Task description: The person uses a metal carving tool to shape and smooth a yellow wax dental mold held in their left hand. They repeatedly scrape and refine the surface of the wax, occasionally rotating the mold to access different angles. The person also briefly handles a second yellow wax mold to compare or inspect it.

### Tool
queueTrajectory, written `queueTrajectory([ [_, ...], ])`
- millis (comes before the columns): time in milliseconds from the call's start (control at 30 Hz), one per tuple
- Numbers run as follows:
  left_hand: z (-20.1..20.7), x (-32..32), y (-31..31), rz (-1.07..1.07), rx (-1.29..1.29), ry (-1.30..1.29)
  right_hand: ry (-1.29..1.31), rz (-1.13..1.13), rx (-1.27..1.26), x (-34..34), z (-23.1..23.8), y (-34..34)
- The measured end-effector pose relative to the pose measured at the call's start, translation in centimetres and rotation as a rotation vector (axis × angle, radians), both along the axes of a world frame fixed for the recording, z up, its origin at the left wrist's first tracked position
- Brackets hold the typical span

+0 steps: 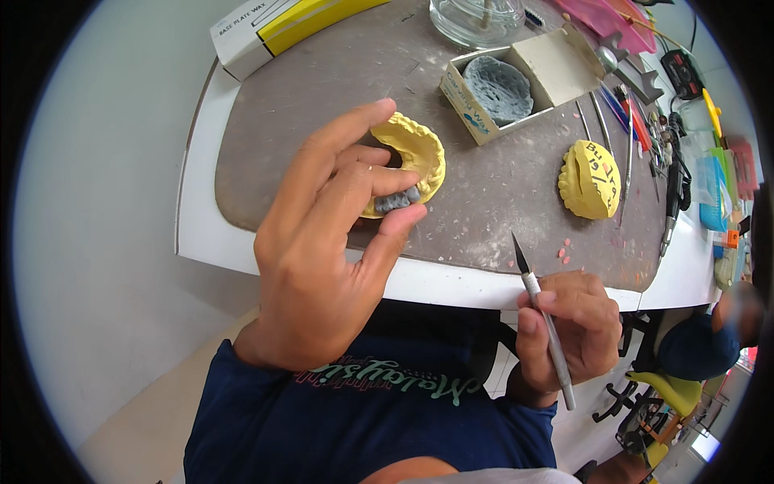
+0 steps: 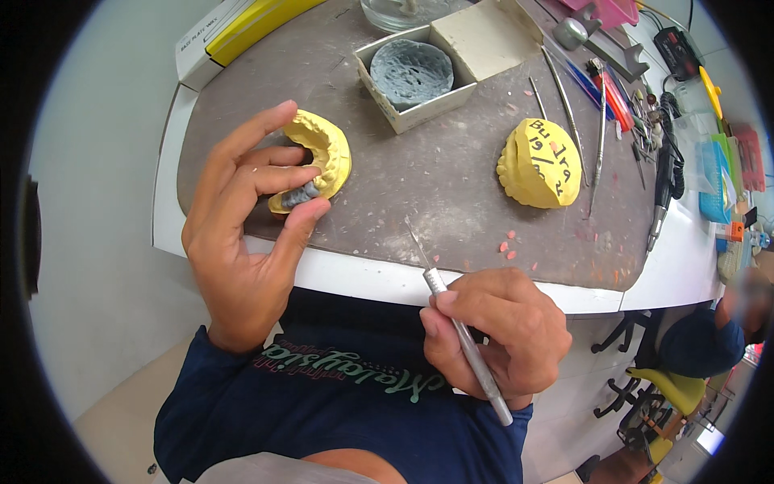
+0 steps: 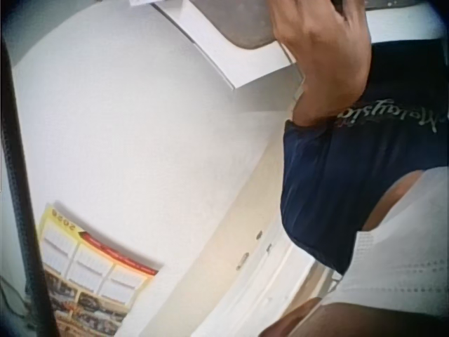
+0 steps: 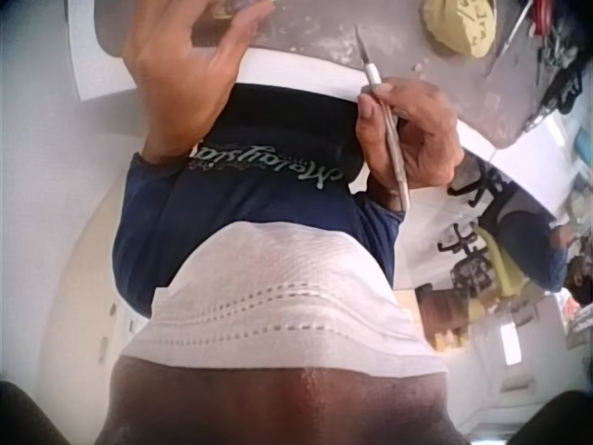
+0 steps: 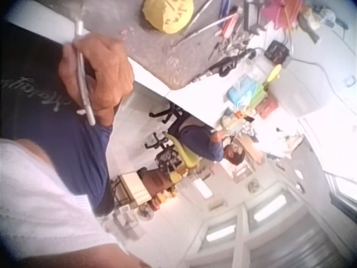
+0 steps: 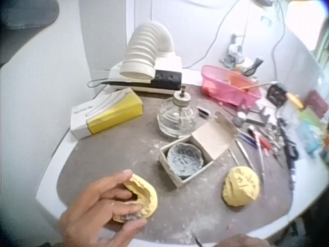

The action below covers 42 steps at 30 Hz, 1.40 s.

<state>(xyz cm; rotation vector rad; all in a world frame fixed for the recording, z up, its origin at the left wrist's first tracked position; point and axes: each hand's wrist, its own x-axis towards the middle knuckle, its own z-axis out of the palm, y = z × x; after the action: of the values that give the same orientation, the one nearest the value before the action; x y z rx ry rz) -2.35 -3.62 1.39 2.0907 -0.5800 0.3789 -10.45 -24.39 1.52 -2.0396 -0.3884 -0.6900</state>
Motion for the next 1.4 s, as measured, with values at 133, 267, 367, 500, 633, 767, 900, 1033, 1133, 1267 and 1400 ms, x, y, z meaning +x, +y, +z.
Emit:
queueTrajectory([
  [133,0.3,-0.3,-0.2,0.079,-0.159,0.083,-0.003,0.033,0.069,-0.2,0.0,0.4],
  [267,1.8,-1.0,1.2,-0.029,0.053,-0.198,0.047,0.104,0.003,0.1,0.7,0.8],
  [367,2.1,-2.6,2.4,-0.295,0.281,-0.320,0.067,0.249,-0.028,0.5,0.7,1.2],
  [500,1.4,-2.9,3.4,-0.367,0.266,-0.316,0.057,0.393,0.039,1.1,0.8,2.0],
  [633,1.3,-1.8,4.6,-0.264,0.199,-0.298,-0.002,0.531,0.259,0.7,0.7,0.1],
  [767,2.2,0.8,5.5,-0.098,0.170,-0.184,-0.046,0.402,0.382,-0.3,0.9,-1.3],
  [900,1.4,2.6,3.4,-0.040,0.158,-0.090,-0.042,0.278,0.349,0.6,0.4,0.8],
  [1033,1.2,3.3,3.4,-0.167,0.216,-0.002,-0.049,0.203,0.311,1.0,0.0,1.3],
  [1133,1.6,2.7,2.5,-0.171,0.139,0.018,-0.051,0.101,0.322,1.3,-0.1,2.6],
  [1267,1.5,0.3,0.7,-0.204,-0.134,0.174,-0.091,0.118,0.188,2.0,-0.2,3.3],
  [1400,0.7,0.1,0.5,-0.222,-0.152,0.187,-0.028,0.106,0.085,1.9,-0.6,3.1],
])
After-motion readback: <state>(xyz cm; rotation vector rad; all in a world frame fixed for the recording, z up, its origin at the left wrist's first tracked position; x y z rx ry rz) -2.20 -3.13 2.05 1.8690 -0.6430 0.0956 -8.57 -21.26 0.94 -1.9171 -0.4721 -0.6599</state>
